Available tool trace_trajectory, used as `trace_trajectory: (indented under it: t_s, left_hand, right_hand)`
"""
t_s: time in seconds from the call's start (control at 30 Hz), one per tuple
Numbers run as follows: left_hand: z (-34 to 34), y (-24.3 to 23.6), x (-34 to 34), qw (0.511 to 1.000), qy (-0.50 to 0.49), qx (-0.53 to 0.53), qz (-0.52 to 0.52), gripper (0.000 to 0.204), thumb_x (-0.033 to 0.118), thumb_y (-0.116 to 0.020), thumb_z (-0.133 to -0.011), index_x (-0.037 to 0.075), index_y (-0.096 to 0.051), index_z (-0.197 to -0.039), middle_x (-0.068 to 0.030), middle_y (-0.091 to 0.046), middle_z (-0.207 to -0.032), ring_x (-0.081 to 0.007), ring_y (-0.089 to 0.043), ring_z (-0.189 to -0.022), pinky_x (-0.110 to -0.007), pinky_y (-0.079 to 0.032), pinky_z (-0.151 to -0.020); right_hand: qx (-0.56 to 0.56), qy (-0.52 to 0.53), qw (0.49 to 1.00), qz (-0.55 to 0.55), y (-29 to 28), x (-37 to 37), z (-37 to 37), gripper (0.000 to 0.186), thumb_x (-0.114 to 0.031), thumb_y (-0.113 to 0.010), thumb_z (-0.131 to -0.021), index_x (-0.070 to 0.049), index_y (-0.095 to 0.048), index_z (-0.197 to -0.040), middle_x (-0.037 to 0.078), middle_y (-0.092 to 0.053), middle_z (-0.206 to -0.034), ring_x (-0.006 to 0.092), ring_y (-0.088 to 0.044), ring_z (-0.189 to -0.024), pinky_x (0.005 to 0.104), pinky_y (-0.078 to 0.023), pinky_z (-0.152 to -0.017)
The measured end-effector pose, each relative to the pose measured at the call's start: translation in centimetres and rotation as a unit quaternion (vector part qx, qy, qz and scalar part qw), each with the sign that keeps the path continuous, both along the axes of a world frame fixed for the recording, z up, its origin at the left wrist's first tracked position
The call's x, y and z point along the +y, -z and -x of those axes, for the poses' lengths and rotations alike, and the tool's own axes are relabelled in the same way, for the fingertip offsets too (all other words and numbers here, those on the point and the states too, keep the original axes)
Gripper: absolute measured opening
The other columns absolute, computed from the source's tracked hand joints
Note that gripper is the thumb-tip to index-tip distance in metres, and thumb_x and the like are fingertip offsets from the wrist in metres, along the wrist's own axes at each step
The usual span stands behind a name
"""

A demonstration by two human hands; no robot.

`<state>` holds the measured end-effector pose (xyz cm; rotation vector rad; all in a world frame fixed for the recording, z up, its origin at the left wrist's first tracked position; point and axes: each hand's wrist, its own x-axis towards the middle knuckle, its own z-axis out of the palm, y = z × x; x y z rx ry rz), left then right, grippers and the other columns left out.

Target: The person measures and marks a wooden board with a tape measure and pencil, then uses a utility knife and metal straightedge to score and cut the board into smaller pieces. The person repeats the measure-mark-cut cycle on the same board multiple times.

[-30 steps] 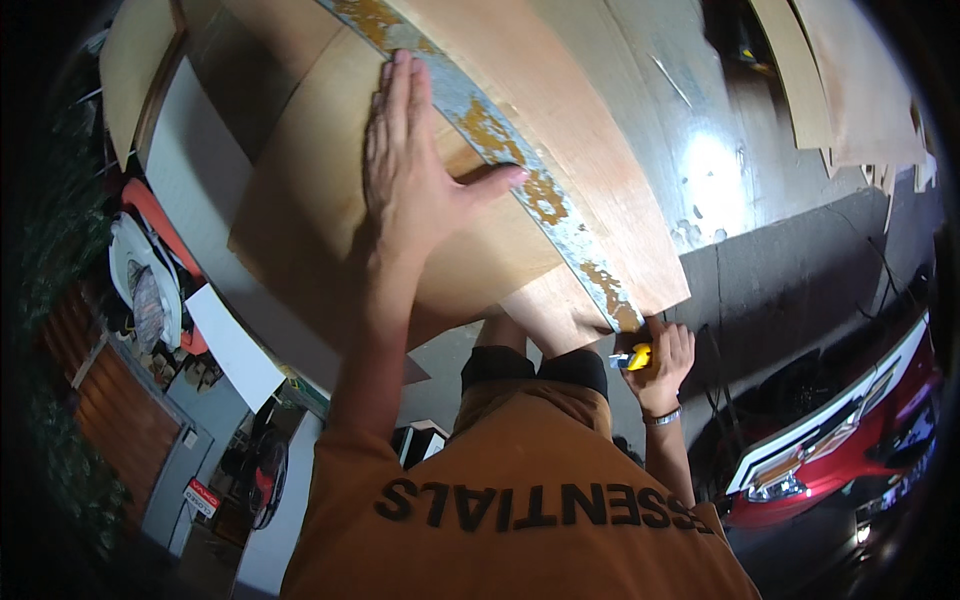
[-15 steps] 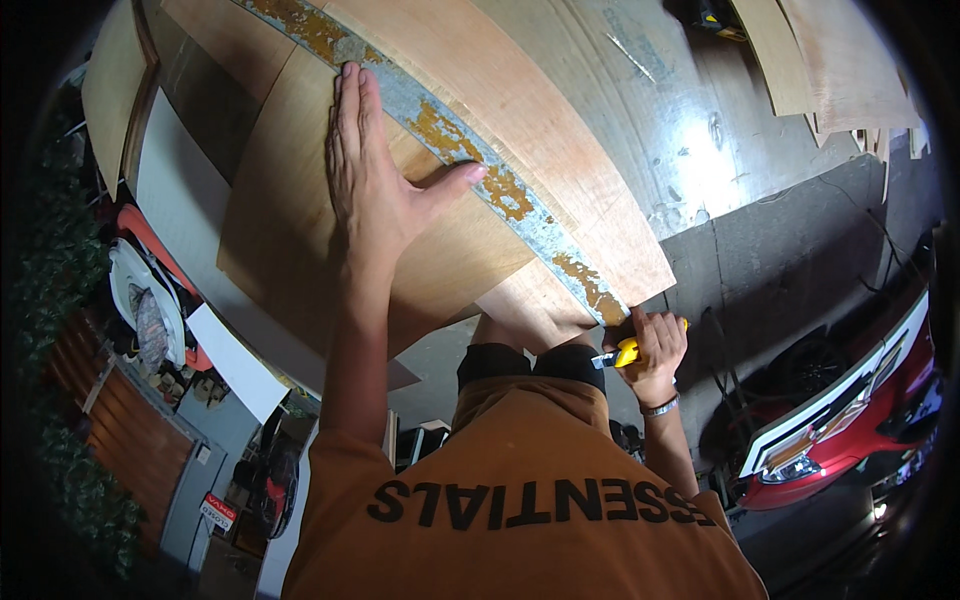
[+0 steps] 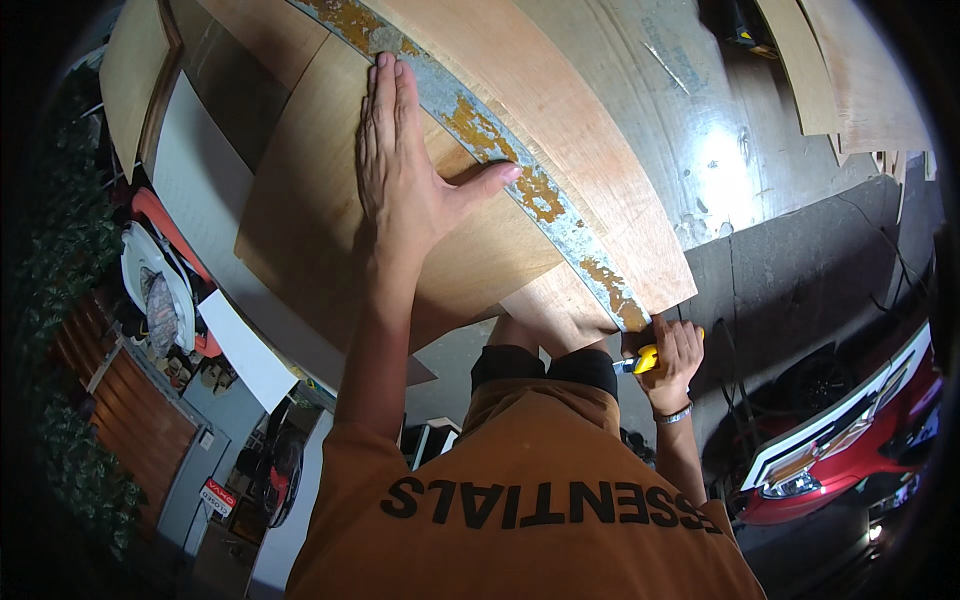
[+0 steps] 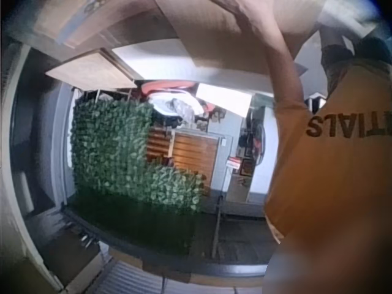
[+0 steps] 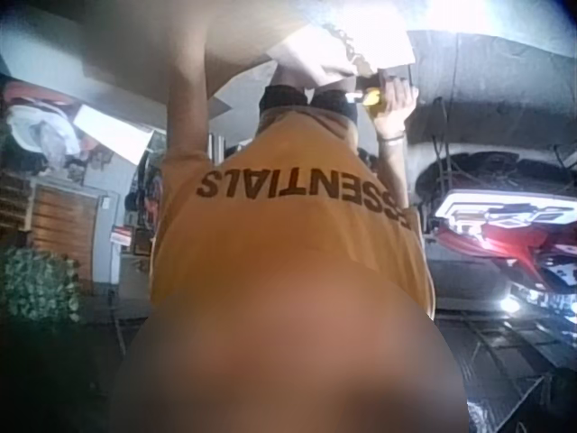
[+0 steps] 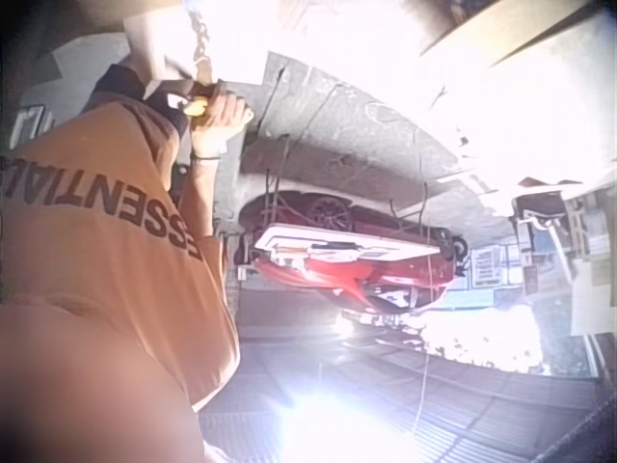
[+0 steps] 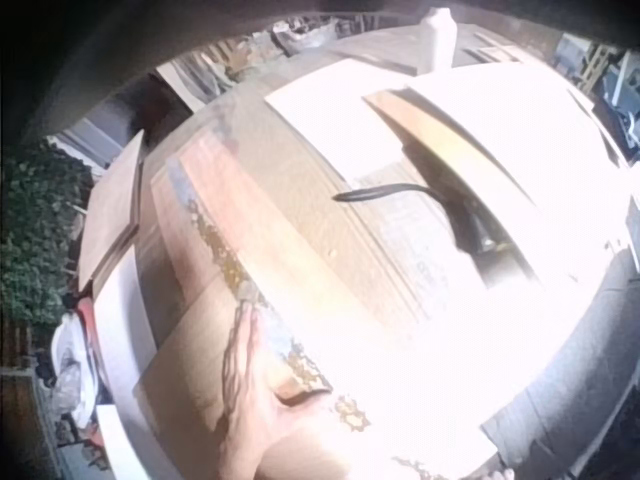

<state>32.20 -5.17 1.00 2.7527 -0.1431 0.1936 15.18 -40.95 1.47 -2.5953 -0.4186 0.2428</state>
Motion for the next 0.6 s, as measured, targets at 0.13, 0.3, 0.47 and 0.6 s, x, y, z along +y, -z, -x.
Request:
trace_trajectory:
  t_s: [0.13,0.3,0.47,0.6]
  left_hand:
    - [-0.06,-0.07,0.04,1.000,0.000,0.004,-0.005,0.131,0.065,-0.087,-0.065,-0.010,-0.028,-0.155,-0.0301,-0.031,-0.161,-0.0454,-0.033,-0.148,-0.051,-0.031,-0.121]
    - [-0.06,-0.15,0.04,1.000,0.004,0.005,-0.006,0.131,0.065,-0.086,-0.065,-0.010,-0.028,-0.155,-0.0302,-0.030,-0.161,-0.0457,-0.032,-0.149,-0.051,-0.030,-0.121]
    - [-0.04,-0.20,0.01,1.000,0.000,0.012,-0.007,0.130,0.064,-0.086,-0.066,-0.010,-0.027,-0.155,-0.0301,-0.030,-0.161,-0.0454,-0.031,-0.149,-0.051,-0.029,-0.121]
    - [-0.05,-0.37,-0.06,1.000,-0.003,0.015,-0.007,0.129,0.063,-0.087,-0.066,-0.009,-0.028,-0.155,-0.0295,-0.030,-0.161,-0.0452,-0.031,-0.149,-0.052,-0.029,-0.121]
  right_hand:
    - [-0.010,0.000,1.000,0.000,-0.06,0.10,-0.10,0.057,-0.046,-0.078,-0.077,-0.001,-0.067,-0.111,0.008,-0.053,-0.078,0.0277,-0.054,-0.072,0.0427,-0.039,-0.069]
    - [-0.018,-0.002,1.000,0.000,-0.11,0.15,-0.11,0.057,-0.047,-0.077,-0.078,-0.001,-0.067,-0.111,0.008,-0.053,-0.079,0.0276,-0.054,-0.072,0.0424,-0.039,-0.068]
    - [-0.023,0.001,1.000,0.000,0.05,0.28,-0.12,0.058,-0.047,-0.077,-0.078,-0.001,-0.067,-0.111,0.008,-0.053,-0.078,0.0278,-0.053,-0.072,0.0427,-0.039,-0.069]
    - [0.008,0.000,1.000,-0.001,-0.10,0.03,-0.02,0.057,-0.041,-0.080,-0.076,-0.002,-0.065,-0.115,0.008,-0.052,-0.082,0.0285,-0.054,-0.075,0.0427,-0.039,-0.069]
